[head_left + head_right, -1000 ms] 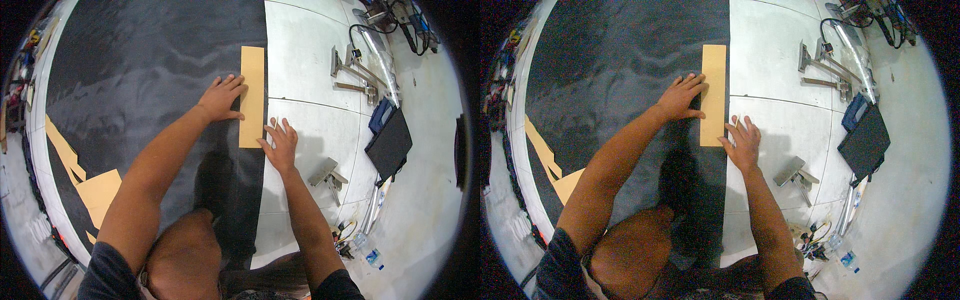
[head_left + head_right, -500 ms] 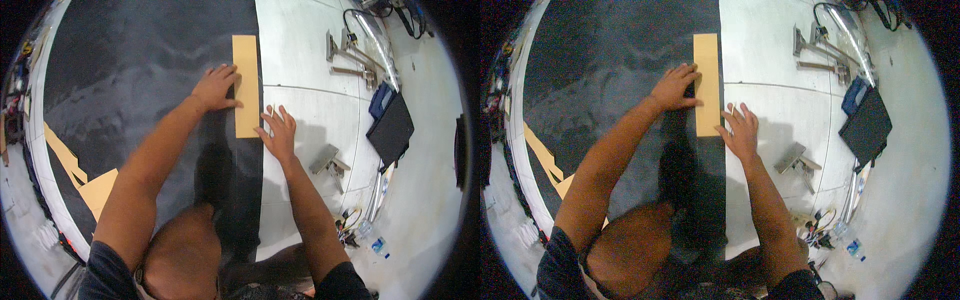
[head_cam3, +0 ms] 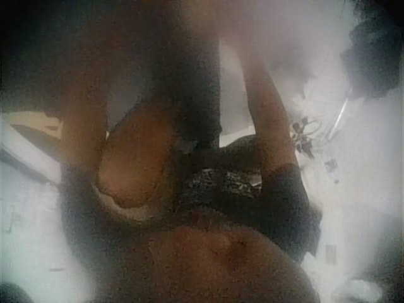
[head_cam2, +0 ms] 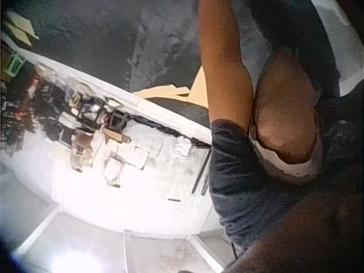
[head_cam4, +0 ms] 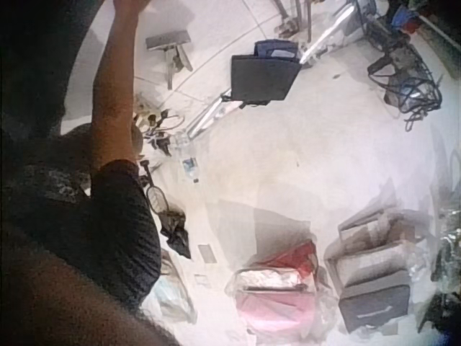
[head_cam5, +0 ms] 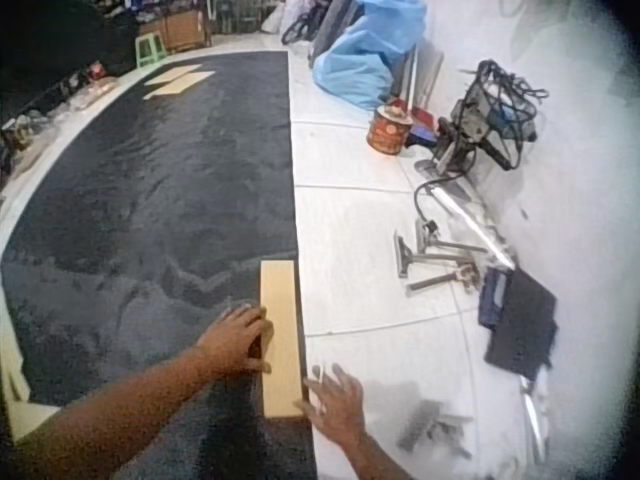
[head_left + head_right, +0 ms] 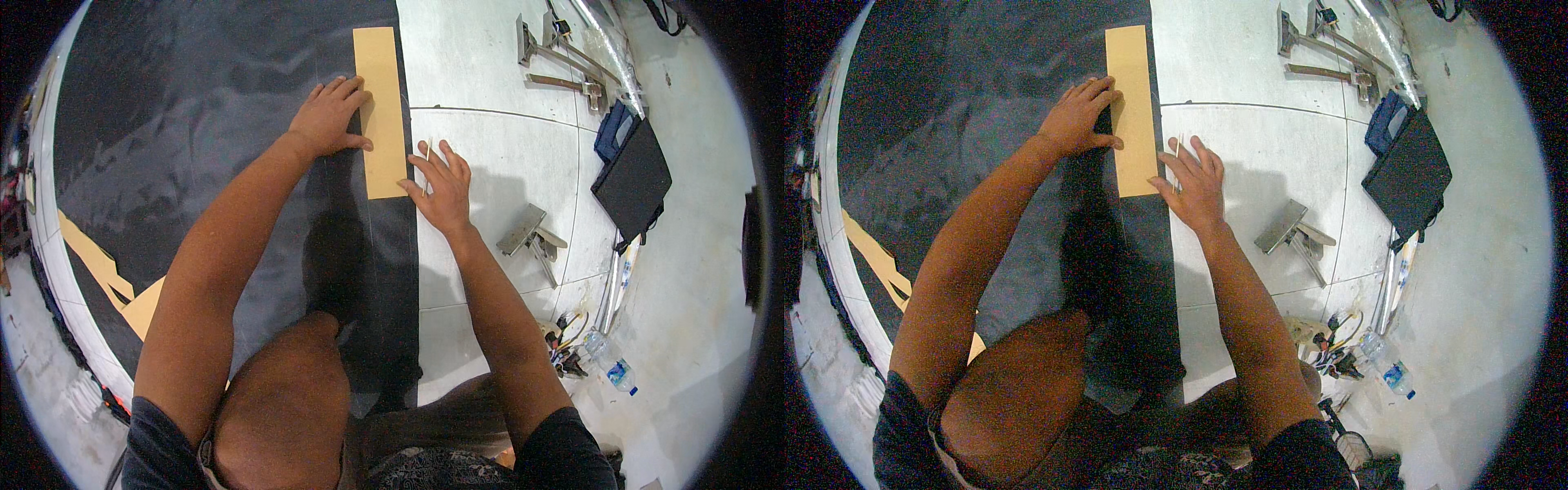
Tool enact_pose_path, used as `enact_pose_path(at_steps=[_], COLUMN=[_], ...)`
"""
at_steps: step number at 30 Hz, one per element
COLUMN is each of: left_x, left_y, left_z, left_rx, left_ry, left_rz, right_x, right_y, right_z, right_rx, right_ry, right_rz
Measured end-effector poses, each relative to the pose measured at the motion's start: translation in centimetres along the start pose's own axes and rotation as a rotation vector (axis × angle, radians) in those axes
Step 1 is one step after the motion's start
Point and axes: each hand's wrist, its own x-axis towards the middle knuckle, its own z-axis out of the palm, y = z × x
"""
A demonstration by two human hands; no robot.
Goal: The person sits on a black floor mat and applies rectangular pieces of beige tape to its surface. They pick up the tape pieces, position them carefully, and press them down firmly to ensure adhesion.
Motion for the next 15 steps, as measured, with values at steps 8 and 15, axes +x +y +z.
enact_pose_path(at_steps=[8, 15], left_x=[0.00, 0.08], left_y=[-0.03, -0.20], left_z=[0.03, -0.05], left_rx=[-0.002, 0.015], left_ry=[-0.012, -0.024], left_rz=[0.016, 0.014], right_x=[-0.10, 0.13], right_y=[0.06, -0.17], right_z=[-0.10, -0.25], right_rx=[-0.002, -0.034], right_ry=[-0.014, -0.028], right_rz=[0.012, -0.001])
